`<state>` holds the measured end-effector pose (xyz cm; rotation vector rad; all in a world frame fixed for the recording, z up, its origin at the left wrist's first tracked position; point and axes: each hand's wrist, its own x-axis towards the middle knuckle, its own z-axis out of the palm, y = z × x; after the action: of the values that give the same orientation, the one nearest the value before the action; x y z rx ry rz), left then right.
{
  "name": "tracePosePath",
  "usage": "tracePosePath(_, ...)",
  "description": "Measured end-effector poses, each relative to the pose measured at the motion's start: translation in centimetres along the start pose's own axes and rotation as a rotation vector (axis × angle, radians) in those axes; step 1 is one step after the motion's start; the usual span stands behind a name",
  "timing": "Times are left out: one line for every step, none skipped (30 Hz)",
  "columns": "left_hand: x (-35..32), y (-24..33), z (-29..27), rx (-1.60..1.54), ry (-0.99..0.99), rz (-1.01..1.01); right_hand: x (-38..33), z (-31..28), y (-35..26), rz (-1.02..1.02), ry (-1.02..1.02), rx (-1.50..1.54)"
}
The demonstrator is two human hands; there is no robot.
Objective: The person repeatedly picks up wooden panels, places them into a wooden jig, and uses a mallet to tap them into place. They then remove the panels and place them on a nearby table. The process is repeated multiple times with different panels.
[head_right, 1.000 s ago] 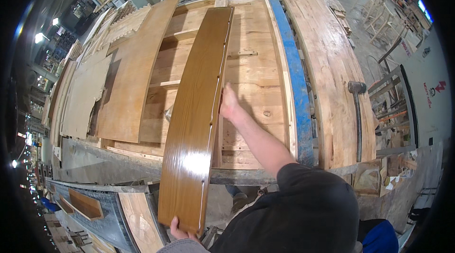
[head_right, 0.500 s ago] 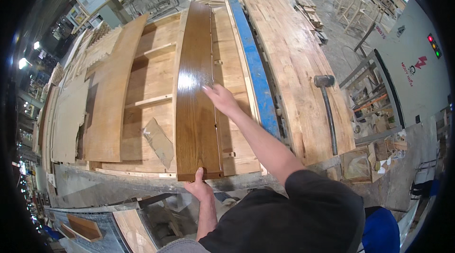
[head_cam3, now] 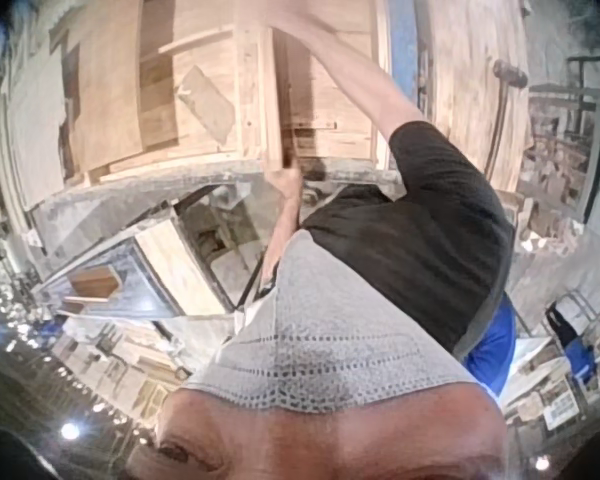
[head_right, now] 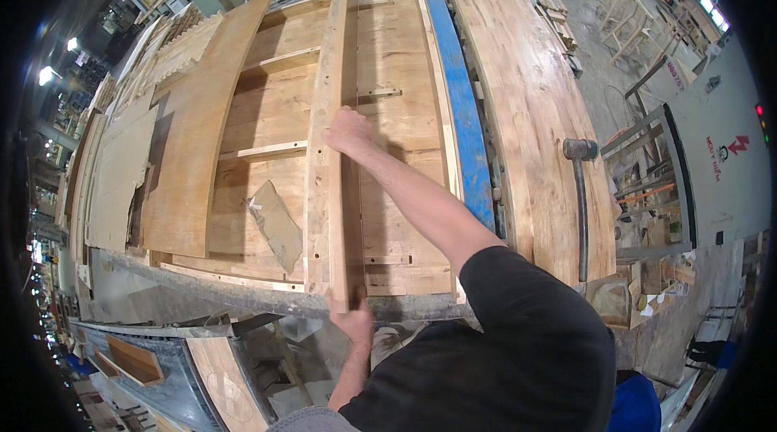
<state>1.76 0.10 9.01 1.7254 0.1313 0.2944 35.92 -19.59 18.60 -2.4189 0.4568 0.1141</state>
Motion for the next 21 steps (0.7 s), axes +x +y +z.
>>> tracePosePath(0.8, -1.1, -0.1, -0.029, 0.005, -0.017, 0.6, 0.4, 0.6, 0.009, 0.056, 0.022)
tracePosePath(1.6, -1.2, -0.6, -0.054, 0.032, -0.034, 0.6, 0.9, -0.2, -0.001, 0.097, 0.045)
tracePosePath(2.3, -1.4, -1.1, -0.037, 0.047, -0.019, 0.3, 1.2, -1.1, -0.012, 0.137, 0.068)
tracePosePath(3.3, -1.7, -1.2, -0.02, 0.064, -0.004, 1.8, 1.7, -1.5, 0.011, 0.091, 0.074)
tracePosePath(4.2, -0.9, -1.1, -0.003, 0.095, 0.005, 2.2, 2.4, -2.0, 0.023, 0.112, 0.058)
tracePosePath(4.4, 0.2, -1.6, 0.11, 0.056, 0.016, 2.4, 3.1, -2.3, 0.031, 0.129, 0.043)
tracePosePath(4.5, 0.4, -2.0, 0.151, 0.058, 0.068, 2.6, 3.9, -3.0, 0.022, 0.139, 0.025)
tracePosePath(4.6, 0.6, -1.9, 0.183, 0.058, 0.122, 4.7, 4.8, -2.0, 0.012, 0.103, -0.008)
tracePosePath(4.7, 0.8, -1.8, 0.221, 0.064, 0.173, 6.5, 5.3, -0.3, -0.004, 0.065, -0.041)
tracePosePath(4.0, 0.0, -2.3, 0.238, 0.053, 0.063, 5.7, 6.5, -0.7, -0.172, 0.074, -0.114)
tracePosePath(3.2, -0.4, -2.8, 0.244, 0.049, -0.052, 5.9, 6.2, -0.7, -0.249, 0.032, -0.125)
tracePosePath(3.1, 0.4, -3.5, 0.297, -0.005, -0.117, 5.2, 6.1, -0.3, -0.297, -0.047, -0.076)
tracePosePath(3.1, 1.7, -3.8, 0.359, -0.077, -0.165, 4.7, 5.2, 0.5, -0.3, -0.139, 0.055)
tracePosePath(2.3, -1.7, -4.3, 0.401, -0.132, -0.108, 4.1, 4.8, 0.3, -0.262, -0.278, 0.235)
tracePosePath(1.9, -0.3, -5.6, 0.314, -0.179, -0.196, 4.4, 3.8, 1.2, -0.148, -0.385, 0.408)
tracePosePath(0.3, 1.4, -7.7, 0.283, -0.11, -0.136, 4.4, 3.1, 2.9, -0.035, -0.415, 0.496)
tracePosePath(-1.4, 2.5, -9.5, 0.25, -0.058, -0.059, 4.0, 2.5, 3.6, 0.025, -0.39, 0.517)
tracePosePath(-4.0, 3.1, -11.8, 0.262, 0.062, 0.021, 4.2, 2.6, 5.4, -0.027, -0.213, 0.42)
tracePosePath(-7.0, 3.6, -14.2, 0.195, 0.215, -0.028, -0.3, 3.1, 3.2, -0.163, -0.094, 0.454)
tracePosePath(-10.0, 4.3, -16.6, 0.11, 0.319, -0.053, 0.0, 3.8, 4.6, -0.321, 0.031, 0.352)
tracePosePath(-13.6, 4.5, -18.9, 0.09, 0.5, -0.136, -0.5, 5.1, 4.9, -0.481, 0.153, 0.256)
